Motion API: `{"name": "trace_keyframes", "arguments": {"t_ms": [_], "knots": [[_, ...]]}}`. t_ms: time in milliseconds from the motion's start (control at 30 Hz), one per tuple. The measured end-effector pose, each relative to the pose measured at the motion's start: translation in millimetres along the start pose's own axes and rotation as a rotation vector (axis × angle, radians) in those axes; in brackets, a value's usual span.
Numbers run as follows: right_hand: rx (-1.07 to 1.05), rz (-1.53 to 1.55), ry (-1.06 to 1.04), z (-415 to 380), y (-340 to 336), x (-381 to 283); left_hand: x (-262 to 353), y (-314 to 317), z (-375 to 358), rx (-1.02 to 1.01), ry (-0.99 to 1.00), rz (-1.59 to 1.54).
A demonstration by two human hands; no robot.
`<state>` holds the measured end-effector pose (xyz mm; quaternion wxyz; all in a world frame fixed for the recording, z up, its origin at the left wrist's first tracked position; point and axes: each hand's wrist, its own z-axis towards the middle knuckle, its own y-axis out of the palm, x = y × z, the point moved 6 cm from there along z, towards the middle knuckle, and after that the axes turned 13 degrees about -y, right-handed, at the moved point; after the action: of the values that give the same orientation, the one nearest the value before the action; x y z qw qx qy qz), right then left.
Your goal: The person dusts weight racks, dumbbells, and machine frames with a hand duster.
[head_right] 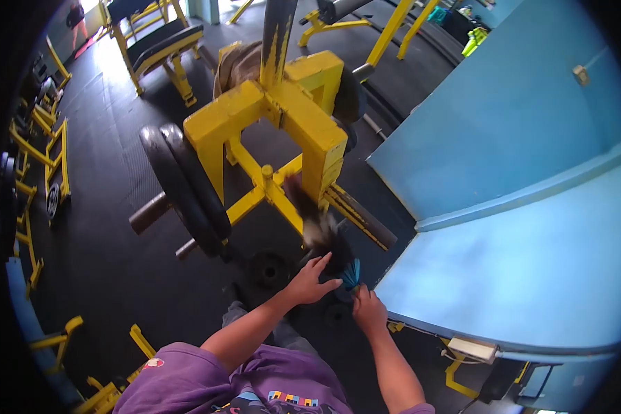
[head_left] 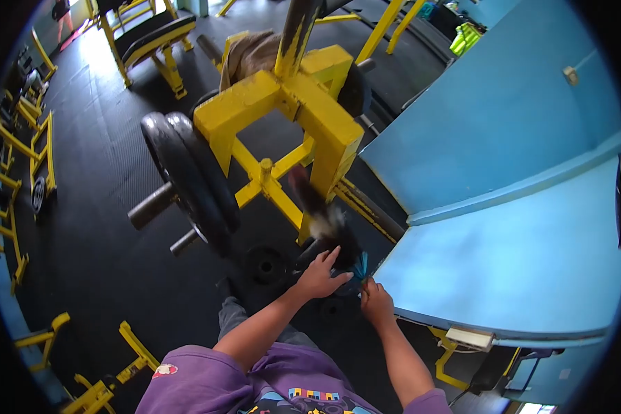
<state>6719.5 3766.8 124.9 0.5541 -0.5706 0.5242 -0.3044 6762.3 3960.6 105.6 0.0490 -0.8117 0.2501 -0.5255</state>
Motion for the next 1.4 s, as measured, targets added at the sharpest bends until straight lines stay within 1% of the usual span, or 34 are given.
{"name": "trace_keyframes", "arguments": {"t_ms": [33, 67, 133, 167, 233, 267, 333, 400, 467, 533, 567, 633, 667, 733, 767, 800, 867, 900, 967, 1000, 1067, 1100, 1133, 1200, 1233, 1267, 1300, 1333, 1400], "knots": [[0.13, 0.062, -0.032, 3, 0, -1, 0, 5, 6, -0.002, -0.038, -0.073], [0.104, 0.059, -0.044, 8, 8, -1, -4, 13, 11, 0.003, -0.06, -0.091], [-0.148, 0.024, 0.049, 17, 33, 5, -17, 24, 17, 0.067, -0.124, -0.117], [-0.166, 0.025, 0.041, 21, 40, 12, -27, 34, 21, 0.069, -0.142, -0.126], [-0.362, -0.028, -0.001, 27, 60, 24, -43, 52, 27, 0.066, -0.181, -0.045], [-0.375, -0.028, -0.007, 27, 65, 27, -50, 60, 27, 0.067, -0.194, -0.052], [-0.204, 0.056, -0.041, 30, 55, 19, -44, 60, 20, 0.075, -0.145, -0.152], [-0.204, 0.069, -0.017, 33, 59, 12, -45, 63, 21, 0.078, -0.164, -0.185], [-0.201, 0.078, 0.007, 40, 64, 11, -54, 66, 25, 0.135, -0.147, -0.183], [-0.465, 0.058, 0.027, 52, 80, 11, -62, 64, 29, 0.118, -0.188, -0.201], [-0.471, 0.052, 0.019, 60, 81, 6, -66, 62, 32, 0.102, -0.22, -0.213], [-0.319, 0.258, 0.105, 72, 72, -15, -73, 52, 35, 0.152, -0.202, -0.245], [-0.328, 0.257, 0.102, 72, 80, -19, -77, 46, 35, 0.193, -0.177, -0.264], [-0.333, 0.563, 0.215, 73, 110, -23, -92, 34, 38, 0.199, -0.216, -0.298], [-0.393, 0.566, 0.276, 70, 128, -27, -101, 29, 37, 0.2, -0.249, -0.331], [-0.399, 0.568, 0.278, 72, 137, -34, -112, 26, 35, 0.199, -0.256, -0.331], [-0.496, 0.976, 0.639, 67, 163, -45, -141, 24, 34, 0.149, -0.392, -0.371], [-0.504, 0.974, 0.633, 70, 165, -53, -148, 18, 29, 0.175, -0.383, -0.362], [-0.405, 1.252, 0.782, 66, 169, -73, -159, 9, 16, 0.201, -0.377, -0.383], [-0.403, 1.261, 0.785, 67, 174, -81, -162, 2, 12, 0.223, -0.358, -0.402], [-0.284, 1.413, 0.926, 69, 190, -94, -176, -2, 7, 0.225, -0.383, -0.403], [-0.257, 1.479, 0.976, 72, 219, -92, -185, -3, 6, 0.225, -0.407, -0.409], [-0.238, 1.506, 0.978, 79, 258, -90, -193, -4, 7, 0.216, -0.395, -0.383], [-0.068, 1.67, 1.048, 97, 340, -84, -213, -1, 8, 0.169, -0.421, -0.445], [-0.057, 1.555, 1.062, 110, 356, -87, -223, -2, 10, 0.164, -0.408, -0.418], [-0.044, 1.585, 1.059, 122, 372, -94, -233, -2, 12, 0.108, -0.378, -0.481], [0.002, 1.424, 1.008, 133, 379, -96, -243, -2, 13, 0.048, -0.351, -0.541], [0.045, 1.259, 0.962, 142, 385, -98, -253, -3, 14, 0.038, -0.348, -0.511], [0.061, 1.253, 1.005, 144, 405, -114, -276, -14, 7, 0.255, -0.386, -0.42]]}}
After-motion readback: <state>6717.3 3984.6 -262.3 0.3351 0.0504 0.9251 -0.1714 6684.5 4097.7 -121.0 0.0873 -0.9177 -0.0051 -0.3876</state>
